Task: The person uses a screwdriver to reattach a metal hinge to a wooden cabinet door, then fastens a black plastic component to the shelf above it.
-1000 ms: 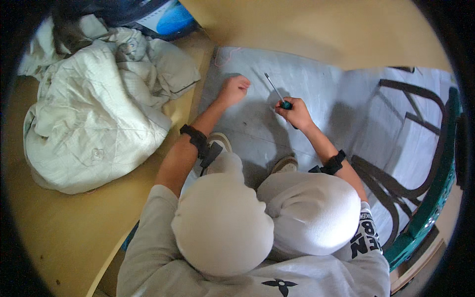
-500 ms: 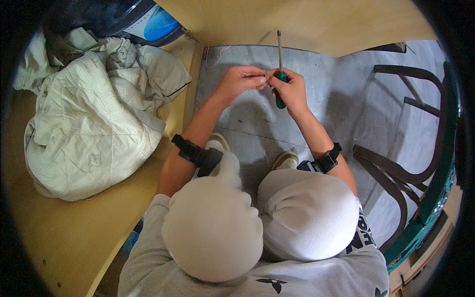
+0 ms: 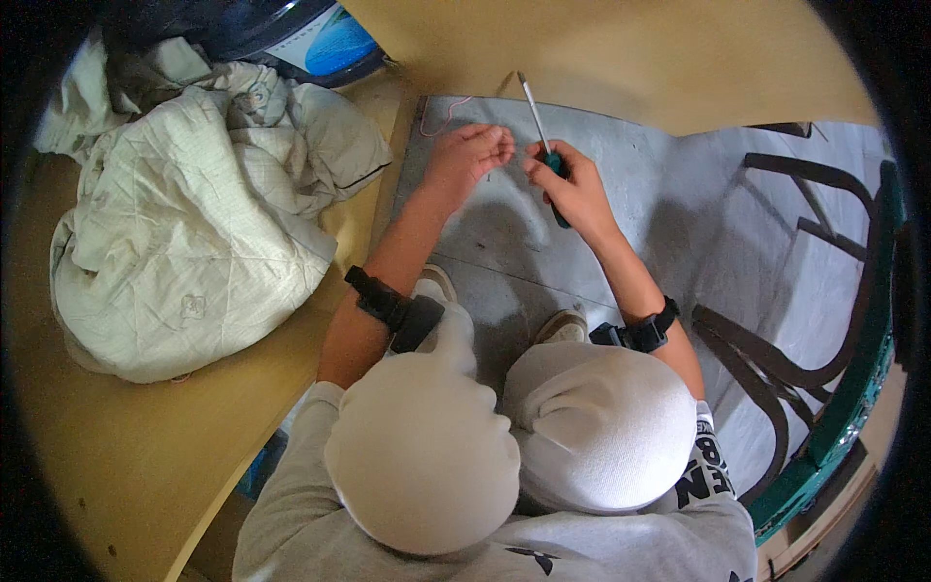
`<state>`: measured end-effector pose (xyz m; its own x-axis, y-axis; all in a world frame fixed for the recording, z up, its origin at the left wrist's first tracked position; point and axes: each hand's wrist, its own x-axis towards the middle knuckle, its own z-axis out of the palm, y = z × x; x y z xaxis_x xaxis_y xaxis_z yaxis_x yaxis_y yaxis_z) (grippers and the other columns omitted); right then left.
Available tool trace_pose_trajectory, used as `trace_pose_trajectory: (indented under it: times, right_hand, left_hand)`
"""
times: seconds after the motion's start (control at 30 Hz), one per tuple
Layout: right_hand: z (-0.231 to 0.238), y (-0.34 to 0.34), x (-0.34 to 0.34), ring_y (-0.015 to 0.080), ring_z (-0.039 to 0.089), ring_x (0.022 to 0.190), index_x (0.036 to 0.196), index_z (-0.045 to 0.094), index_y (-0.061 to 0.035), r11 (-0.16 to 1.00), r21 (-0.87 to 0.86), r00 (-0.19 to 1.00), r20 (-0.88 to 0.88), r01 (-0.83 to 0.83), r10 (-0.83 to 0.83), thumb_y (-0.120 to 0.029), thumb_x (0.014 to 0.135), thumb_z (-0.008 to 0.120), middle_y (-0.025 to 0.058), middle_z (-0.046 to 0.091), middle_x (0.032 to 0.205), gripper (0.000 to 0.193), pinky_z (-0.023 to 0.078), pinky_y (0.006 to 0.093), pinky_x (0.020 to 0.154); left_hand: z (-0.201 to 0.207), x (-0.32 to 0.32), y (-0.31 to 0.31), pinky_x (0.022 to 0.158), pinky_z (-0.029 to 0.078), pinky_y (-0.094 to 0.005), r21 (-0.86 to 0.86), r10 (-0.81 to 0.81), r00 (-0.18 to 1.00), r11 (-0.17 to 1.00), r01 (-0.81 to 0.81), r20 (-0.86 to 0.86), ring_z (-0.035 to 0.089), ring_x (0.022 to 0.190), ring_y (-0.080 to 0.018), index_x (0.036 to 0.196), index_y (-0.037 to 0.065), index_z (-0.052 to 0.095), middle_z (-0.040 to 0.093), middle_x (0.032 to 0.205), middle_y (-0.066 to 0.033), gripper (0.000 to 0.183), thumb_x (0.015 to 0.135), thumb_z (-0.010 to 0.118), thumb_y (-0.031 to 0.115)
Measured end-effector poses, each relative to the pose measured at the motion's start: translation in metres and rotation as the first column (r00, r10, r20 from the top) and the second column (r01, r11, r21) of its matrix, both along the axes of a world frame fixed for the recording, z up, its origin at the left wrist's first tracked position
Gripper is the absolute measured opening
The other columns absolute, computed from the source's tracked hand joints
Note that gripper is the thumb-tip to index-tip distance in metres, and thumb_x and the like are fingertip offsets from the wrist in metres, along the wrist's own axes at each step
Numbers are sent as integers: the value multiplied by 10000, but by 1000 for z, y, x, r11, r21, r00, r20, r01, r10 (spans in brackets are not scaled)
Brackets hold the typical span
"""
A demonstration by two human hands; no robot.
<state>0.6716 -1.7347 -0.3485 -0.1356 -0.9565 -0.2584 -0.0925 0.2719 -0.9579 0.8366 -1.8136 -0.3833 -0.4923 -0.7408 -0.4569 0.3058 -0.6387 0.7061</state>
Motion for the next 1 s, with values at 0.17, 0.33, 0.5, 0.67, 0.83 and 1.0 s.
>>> trace_pose_trajectory:
  times: [0.17, 0.33, 0.5, 0.67, 0.83, 1.0]
  right_hand:
    - [-1, 16, 0, 73, 472, 493, 960, 593, -6, 970, 177, 965, 234, -165, 121, -232, 922, 464, 11, 534, 611, 263, 382, 228, 461]
    - [10, 17, 0, 80, 452, 459, 966, 604, -2, 957, 199, 965, 199, -213, 173, -210, 953, 409, 6, 512, 588, 286, 379, 232, 448]
    - [8, 17, 0, 82, 461, 460, 963, 607, 2, 952, 181, 965, 128, -248, 227, -213, 954, 402, 8, 510, 576, 297, 380, 239, 447]
    - [12, 17, -2, 89, 482, 467, 951, 603, 4, 944, 202, 964, 102, -261, 245, -229, 956, 401, 15, 519, 582, 308, 393, 243, 449]
    - [33, 8, 0, 105, 521, 504, 963, 579, -2, 899, 316, 926, 318, -304, 201, -260, 960, 418, 33, 546, 631, 305, 419, 237, 453]
    - [83, -5, -22, 87, 518, 544, 993, 574, -7, 882, 346, 947, 155, -319, 282, -285, 953, 455, 25, 550, 676, 304, 424, 220, 473]
  left_hand:
    - [-8, 21, -17, 859, 487, -334, 48, 94, 972, 995, -85, -215, 590, 910, -202, 960, -11, 583, 616, 949, -110, 155, 894, 557, 127]
    - [-9, 22, -22, 875, 476, -340, 64, 90, 957, 995, -75, -275, 571, 936, -198, 972, -8, 578, 610, 975, -114, 158, 899, 552, 131]
    - [-7, 23, -20, 879, 463, -333, 5, 33, 967, 999, -33, -253, 564, 935, -190, 966, 4, 582, 602, 989, -107, 155, 895, 560, 140]
    - [1, 19, -19, 891, 450, -340, -54, 2, 981, 998, -12, -193, 558, 945, -188, 951, 8, 590, 598, 986, -98, 160, 897, 558, 155]
    - [14, 21, -22, 892, 447, -347, -177, -28, 999, 984, 23, -23, 557, 957, -198, 979, 0, 578, 593, 1005, -96, 184, 909, 539, 165]
    - [42, 5, -24, 892, 460, -358, -80, 22, 986, 996, -35, -167, 560, 961, -225, 1001, -24, 557, 587, 1019, -124, 196, 928, 499, 149]
